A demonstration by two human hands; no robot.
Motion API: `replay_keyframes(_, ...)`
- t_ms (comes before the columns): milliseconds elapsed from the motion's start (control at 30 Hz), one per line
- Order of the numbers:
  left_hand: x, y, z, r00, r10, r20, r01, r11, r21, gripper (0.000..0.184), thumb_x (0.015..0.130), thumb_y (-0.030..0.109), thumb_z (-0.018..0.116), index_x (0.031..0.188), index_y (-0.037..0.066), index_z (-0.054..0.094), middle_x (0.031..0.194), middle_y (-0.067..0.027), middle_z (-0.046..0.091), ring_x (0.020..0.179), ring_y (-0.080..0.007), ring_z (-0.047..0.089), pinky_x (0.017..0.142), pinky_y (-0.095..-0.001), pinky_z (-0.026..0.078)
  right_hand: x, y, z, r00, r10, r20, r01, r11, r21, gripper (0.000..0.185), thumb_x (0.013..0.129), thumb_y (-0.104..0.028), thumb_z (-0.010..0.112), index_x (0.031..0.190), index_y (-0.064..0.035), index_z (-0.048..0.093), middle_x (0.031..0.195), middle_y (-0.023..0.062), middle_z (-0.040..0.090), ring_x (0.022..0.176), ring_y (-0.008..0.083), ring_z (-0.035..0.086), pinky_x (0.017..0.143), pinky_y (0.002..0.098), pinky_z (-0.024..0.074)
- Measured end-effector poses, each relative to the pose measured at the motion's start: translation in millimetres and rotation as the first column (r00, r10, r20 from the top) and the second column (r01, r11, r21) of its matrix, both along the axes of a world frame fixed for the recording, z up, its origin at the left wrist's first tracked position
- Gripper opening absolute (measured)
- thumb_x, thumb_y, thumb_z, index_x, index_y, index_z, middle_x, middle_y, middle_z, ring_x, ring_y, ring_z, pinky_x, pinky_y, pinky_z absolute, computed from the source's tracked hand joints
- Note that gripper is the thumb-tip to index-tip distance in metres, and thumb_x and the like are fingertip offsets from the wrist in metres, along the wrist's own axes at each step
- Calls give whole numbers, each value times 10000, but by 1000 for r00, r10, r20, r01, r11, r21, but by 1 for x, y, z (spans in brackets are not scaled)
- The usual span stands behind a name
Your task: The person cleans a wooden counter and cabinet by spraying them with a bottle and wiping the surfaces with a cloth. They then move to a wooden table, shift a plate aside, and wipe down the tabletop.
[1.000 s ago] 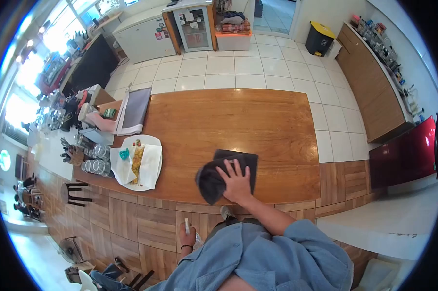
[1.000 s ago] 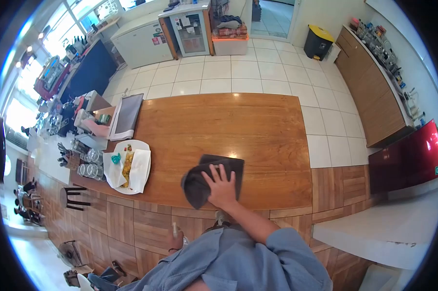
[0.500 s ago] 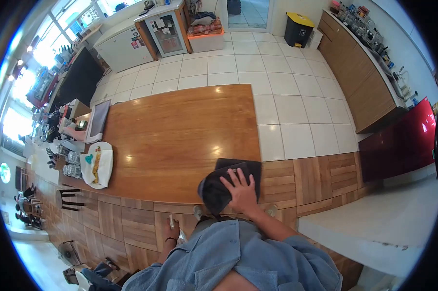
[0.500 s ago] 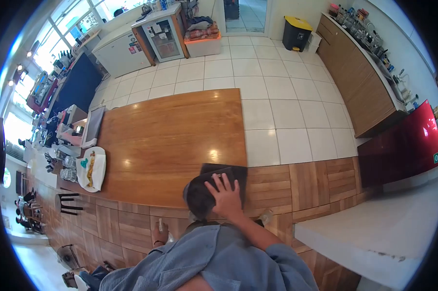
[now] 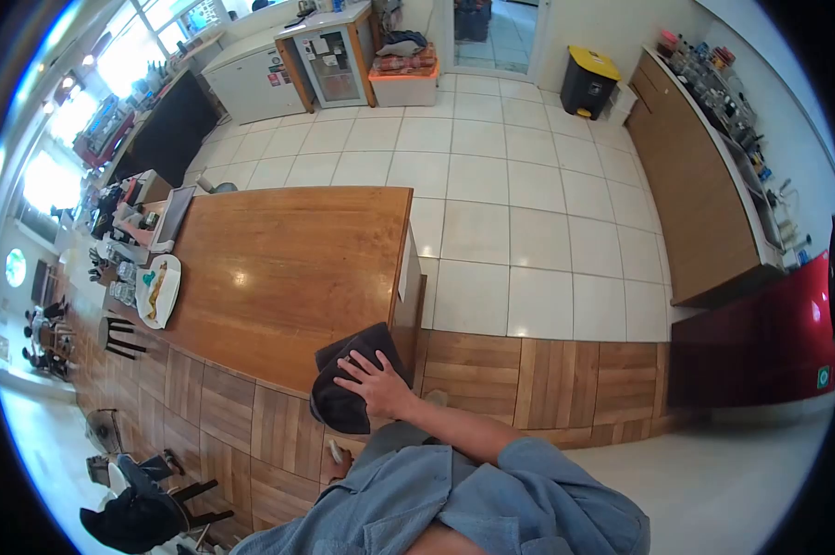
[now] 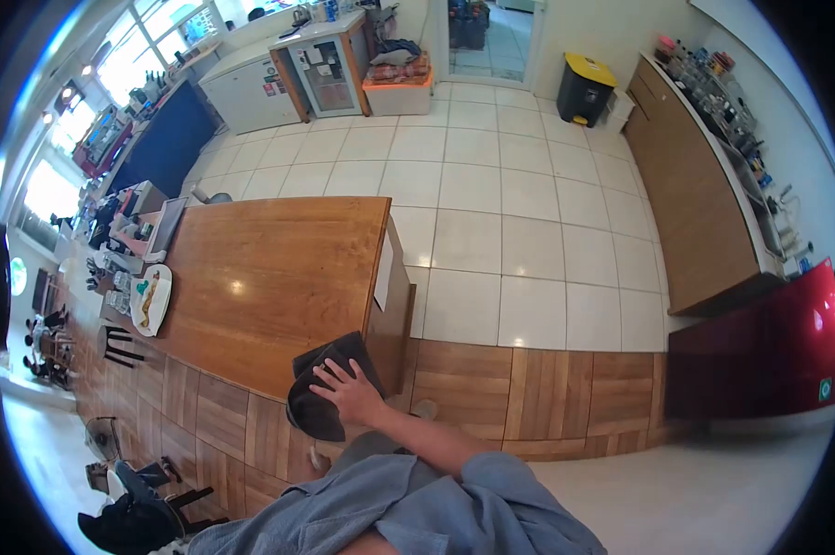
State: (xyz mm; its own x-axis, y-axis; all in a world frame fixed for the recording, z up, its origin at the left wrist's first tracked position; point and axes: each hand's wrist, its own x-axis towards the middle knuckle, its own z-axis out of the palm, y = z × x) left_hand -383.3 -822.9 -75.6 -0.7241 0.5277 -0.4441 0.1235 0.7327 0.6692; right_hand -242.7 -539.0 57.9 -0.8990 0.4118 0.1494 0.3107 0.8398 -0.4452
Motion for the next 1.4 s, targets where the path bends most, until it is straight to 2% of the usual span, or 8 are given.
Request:
replay_keyframes(100, 16, -26, -63, 997, -32, -66, 27, 996, -85, 345, 776, 271, 725, 964, 52, 537, 817, -160, 638, 727, -293, 669, 669, -432, 523, 6, 29, 15, 996, 85, -38, -89, 989, -117, 761, 683, -185, 699, 1413, -280, 503, 1576, 11, 314, 1481, 221, 227, 1164, 573, 159)
replay_keyframes(433, 121, 125, -60, 956, 285, 68, -273, 951, -144, 325, 779, 255, 712, 970, 54, 543, 822, -158, 635, 740, -308, 660, 679, -436, 517, -1, 206, 11, 987, 158, -5, -158, 987, -41, 871, 613, -121, 689, 1433, -318, 472, 1591, -11, 295, 1480, 206, 234, 1151, 577, 169)
replay_keyframes(867, 111, 365, -13, 909, 413, 63, -412, 911, -20, 300, 783, 234, 695, 976, 57, 549, 828, -156, 631, 757, -327, 648, 692, -440, 508, -39, 392, 8, 949, 280, -144, -291, 955, -60, 745, 681, -178, 695, 1399, -274, 520, 1544, 4, 389, 1458, 212, 291, 1102, 597, 235)
replay_keyframes(1067, 136, 476, -29, 844, 535, 41, -533, 844, -60, 289, 785, 225, 687, 979, 58, 553, 831, -154, 629, 765, -336, 643, 698, -443, 505, -67, 519, -7, 943, 323, -83, -323, 946, 14, 568, 743, -183, 660, 1301, -110, 585, 1404, 92, 537, 1261, 285, 531, 999, 512, 407)
replay_keyframes(1100, 145, 500, -32, 826, 562, 43, -559, 827, -67, 287, 785, 223, 686, 980, 58, 553, 832, -154, 629, 766, -338, 642, 699, -443, 504, -70, 552, -12, 965, 258, -40, -259, 925, -279, 504, 774, -175, 649, 1268, -88, 604, 1295, 120, 601, 1152, 293, 592, 946, 464, 444)
replay_keyframes(1200, 173, 574, -32, 762, 645, 57, -641, 763, -79, 282, 786, 218, 682, 981, 59, 555, 834, -154, 628, 770, -342, 640, 703, -444, 502, -81, 671, -39, 991, 122, 60, -1, 449, -894, 332, 879, -173, 588, 1170, -26, 651, 989, 154, 712, 917, 267, 683, 841, 352, 492)
replay_keyframes(1333, 188, 681, -13, 682, 727, 78, -725, 687, -53, 275, 788, 212, 677, 983, 60, 557, 836, -153, 626, 775, -348, 636, 707, -446, 500, -101, 813, -30, 955, 38, 295, 292, -299, -908, 381, 1019, -277, 460, 1233, 1, 609, 1145, 102, 689, 1034, 219, 662, 954, 354, 510)
replay_keyframes(1400, 186, 726, -1, 640, 763, 83, -763, 645, -39, 272, 788, 209, 675, 984, 60, 558, 837, -152, 626, 777, -351, 634, 709, -446, 498, -125, 864, -24, 960, 49, 277, 265, -492, -830, 425, 1024, -337, 443, 1250, -15, 605, 1186, 102, 677, 1085, 235, 650, 995, 369, 496)
